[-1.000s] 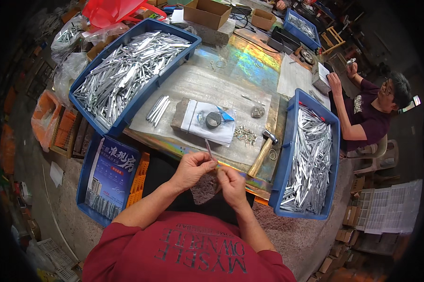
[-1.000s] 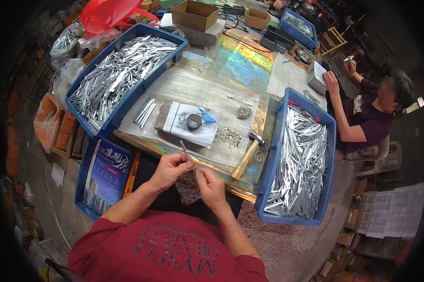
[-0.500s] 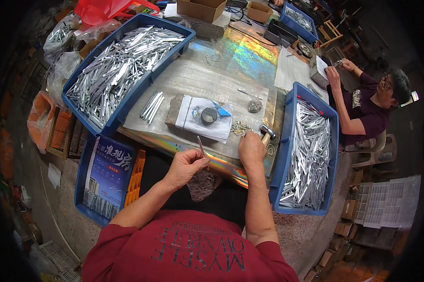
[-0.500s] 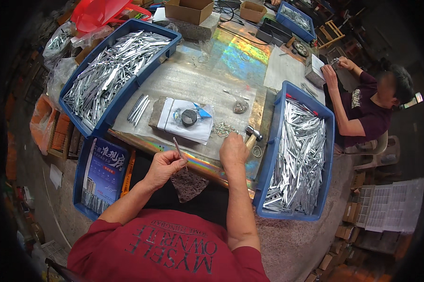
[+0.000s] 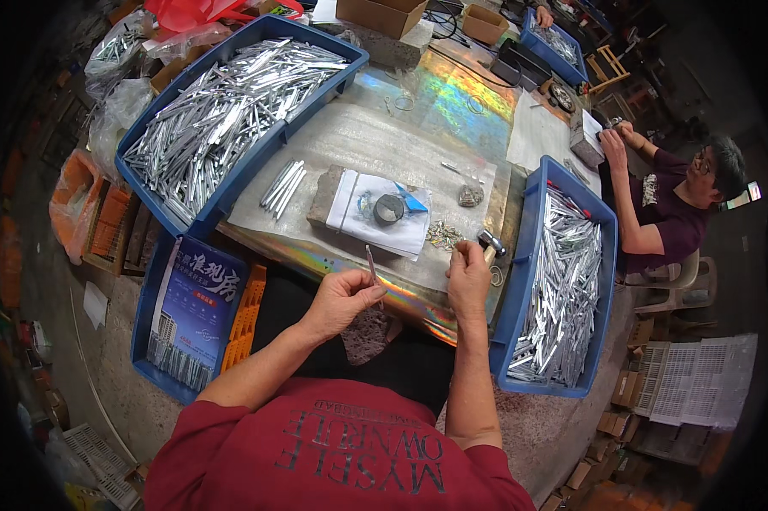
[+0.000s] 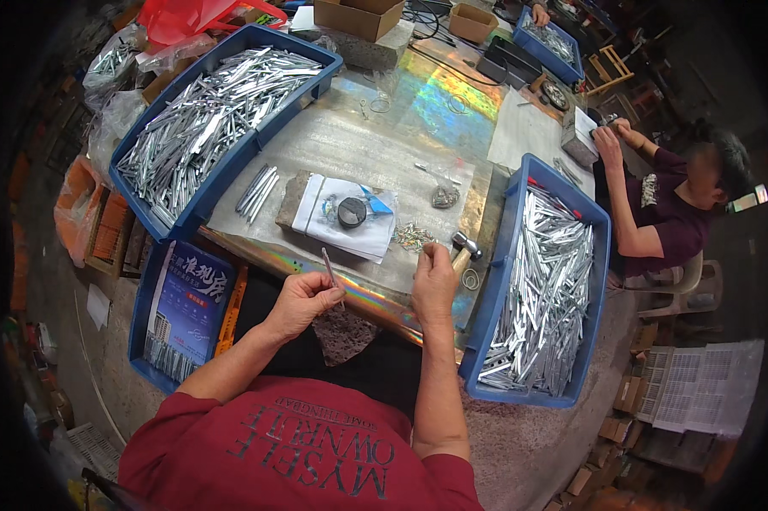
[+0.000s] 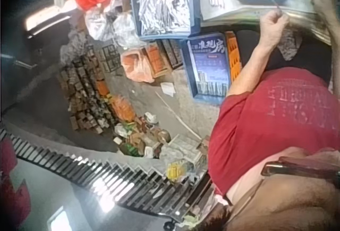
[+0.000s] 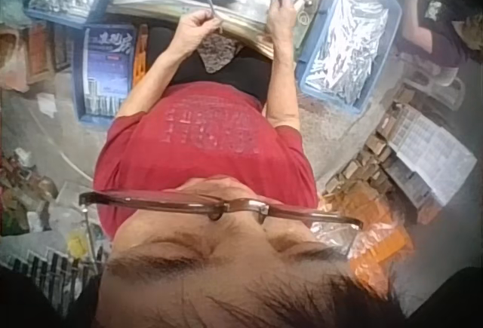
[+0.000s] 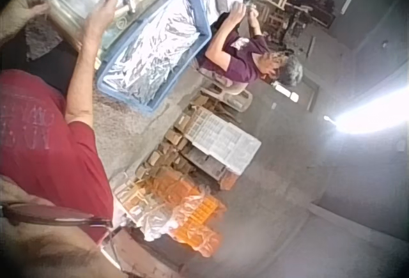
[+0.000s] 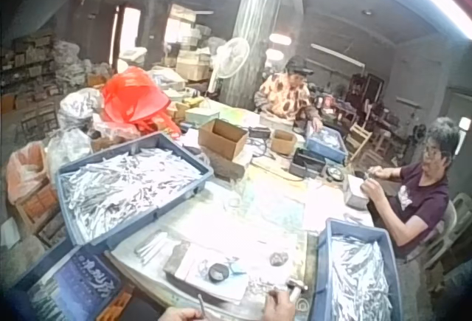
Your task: The person assembles metal components by fitting small fasteners onto the ends of metal strips and tapping them with a hammer on a work block.
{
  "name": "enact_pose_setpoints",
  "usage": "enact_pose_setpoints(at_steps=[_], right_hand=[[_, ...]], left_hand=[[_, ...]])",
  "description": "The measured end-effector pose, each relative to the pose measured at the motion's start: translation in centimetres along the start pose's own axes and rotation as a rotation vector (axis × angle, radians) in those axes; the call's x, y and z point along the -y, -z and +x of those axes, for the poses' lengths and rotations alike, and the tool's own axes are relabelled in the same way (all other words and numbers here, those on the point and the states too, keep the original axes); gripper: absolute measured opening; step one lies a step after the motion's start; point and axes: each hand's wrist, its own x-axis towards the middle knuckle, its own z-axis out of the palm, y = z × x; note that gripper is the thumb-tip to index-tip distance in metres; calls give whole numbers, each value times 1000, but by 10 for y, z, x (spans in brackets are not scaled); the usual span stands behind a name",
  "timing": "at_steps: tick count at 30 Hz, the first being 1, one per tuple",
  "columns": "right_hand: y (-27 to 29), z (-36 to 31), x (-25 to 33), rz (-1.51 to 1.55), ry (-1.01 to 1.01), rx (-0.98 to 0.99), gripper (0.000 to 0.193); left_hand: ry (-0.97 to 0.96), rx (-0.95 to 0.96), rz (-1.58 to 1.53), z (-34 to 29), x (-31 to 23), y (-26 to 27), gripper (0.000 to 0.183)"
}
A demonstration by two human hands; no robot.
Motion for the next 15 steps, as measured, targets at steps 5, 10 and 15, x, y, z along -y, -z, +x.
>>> enact_pose_setpoints(at_steps=[5,10,15], right_hand=[[10,-8,2,438,-252,128,10],[15,-25,14,1016,-377,295,13],[6,-50,36,1116,-424,289,13]], left_hand=[[-14,14,-14,1,1,-4,14],[4,30,7,0,-4,-6,15],[-27,49,78,2,2,-8,15]])
